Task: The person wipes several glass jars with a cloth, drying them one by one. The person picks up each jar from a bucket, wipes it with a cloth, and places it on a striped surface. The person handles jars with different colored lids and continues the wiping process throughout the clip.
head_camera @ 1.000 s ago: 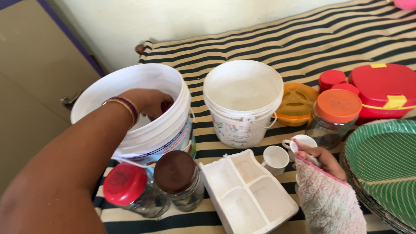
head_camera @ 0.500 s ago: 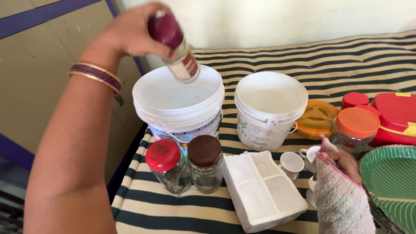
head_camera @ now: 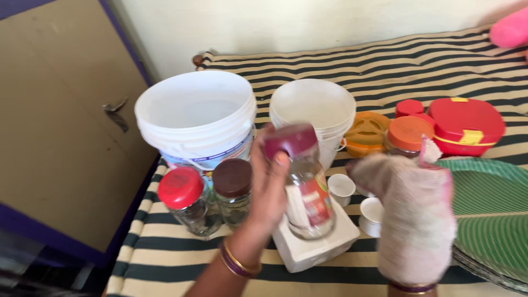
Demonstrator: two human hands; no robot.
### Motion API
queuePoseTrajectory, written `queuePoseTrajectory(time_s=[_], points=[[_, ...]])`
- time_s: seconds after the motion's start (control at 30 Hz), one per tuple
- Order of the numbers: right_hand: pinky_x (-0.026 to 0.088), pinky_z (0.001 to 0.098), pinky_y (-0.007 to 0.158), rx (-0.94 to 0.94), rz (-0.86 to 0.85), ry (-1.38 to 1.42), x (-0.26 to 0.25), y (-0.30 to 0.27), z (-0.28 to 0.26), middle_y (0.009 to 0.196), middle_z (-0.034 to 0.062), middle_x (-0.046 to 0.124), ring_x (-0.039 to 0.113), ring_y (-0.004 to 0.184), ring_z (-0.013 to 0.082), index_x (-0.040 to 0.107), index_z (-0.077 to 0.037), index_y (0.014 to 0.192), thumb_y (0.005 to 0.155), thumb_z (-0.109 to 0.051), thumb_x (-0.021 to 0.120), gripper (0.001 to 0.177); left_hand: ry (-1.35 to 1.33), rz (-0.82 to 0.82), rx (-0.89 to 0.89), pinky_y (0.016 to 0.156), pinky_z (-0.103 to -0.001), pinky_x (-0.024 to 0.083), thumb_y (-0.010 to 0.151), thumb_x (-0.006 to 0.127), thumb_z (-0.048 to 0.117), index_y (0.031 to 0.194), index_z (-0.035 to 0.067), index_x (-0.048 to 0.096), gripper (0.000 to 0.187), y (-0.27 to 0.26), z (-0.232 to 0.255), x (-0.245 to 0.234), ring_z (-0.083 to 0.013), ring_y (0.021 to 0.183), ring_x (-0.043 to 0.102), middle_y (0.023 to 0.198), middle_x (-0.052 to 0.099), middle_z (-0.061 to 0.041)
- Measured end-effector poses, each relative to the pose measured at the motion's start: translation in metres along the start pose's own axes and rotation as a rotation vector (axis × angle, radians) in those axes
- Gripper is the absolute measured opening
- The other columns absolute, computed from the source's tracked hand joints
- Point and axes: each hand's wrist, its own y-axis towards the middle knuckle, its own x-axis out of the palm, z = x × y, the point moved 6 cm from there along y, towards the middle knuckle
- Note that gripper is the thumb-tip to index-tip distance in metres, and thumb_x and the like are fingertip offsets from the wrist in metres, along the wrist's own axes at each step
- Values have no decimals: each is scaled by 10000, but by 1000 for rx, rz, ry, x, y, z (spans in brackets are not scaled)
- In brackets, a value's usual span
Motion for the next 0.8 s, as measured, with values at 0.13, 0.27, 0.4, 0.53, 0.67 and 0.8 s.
queuePoseTrajectory(time_s=[0.13, 0.27, 0.4, 0.53, 0.67, 0.8], points=[[467, 444, 909, -132, -23, 376, 54, -17, -8, 1177, 209, 614, 610, 1029, 359, 532, -3, 1330, 908, -237, 657, 498, -108, -27, -74, 1175, -384, 370, 1057, 557, 396, 1593, 8, 212, 747, -21, -55, 22, -274, 1388, 455, 1524, 426, -204], [363, 529, 1104, -227, -53, 263, 105, -57, -10, 1452, 342, 404, 441, 1314, 511, 412, 19, 1503, 964, -280, 603, 645, -103, -1, -27, 1163, -396, 390, 1056, 591, 348, 1591, 30, 205, 732, -21, -72, 5, -280, 1355, 490, 1509, 443, -206], [295, 535, 1176, -229, 5, 202, 124, -72, -13, 1520, 386, 323, 364, 1410, 535, 313, 62, 1522, 964, -268, 578, 700, -104, 9, -21, 1171, -388, 397, 1044, 619, 364, 1606, 43, 215, 763, -26, -71, -7, -278, 1366, 505, 1521, 447, -205], [361, 439, 1148, 20, -78, 528, 138, -71, 25, 1495, 258, 459, 473, 1400, 381, 289, 45, 1540, 876, -226, 690, 822, -216, -124, -70, 1171, -404, 421, 1027, 662, 413, 1587, 37, 220, 807, -32, -71, 0, -277, 1354, 516, 1488, 454, -183], [367, 390, 1145, 128, -272, 912, 164, -83, 93, 1481, 179, 536, 507, 1375, 296, 332, 11, 1560, 775, -171, 763, 914, -360, -218, -120, 1204, -390, 397, 1036, 646, 486, 1585, 34, 223, 827, -39, -68, 9, -250, 1372, 502, 1491, 456, -166], [479, 414, 1007, 716, -540, 1206, 200, -121, 155, 1434, 108, 551, 566, 1262, 251, 322, -80, 1537, 657, -104, 795, 1000, -542, -310, -205, 1216, -380, 387, 1033, 620, 517, 1577, 25, 239, 826, -39, -58, 21, -233, 1392, 481, 1496, 455, -148]])
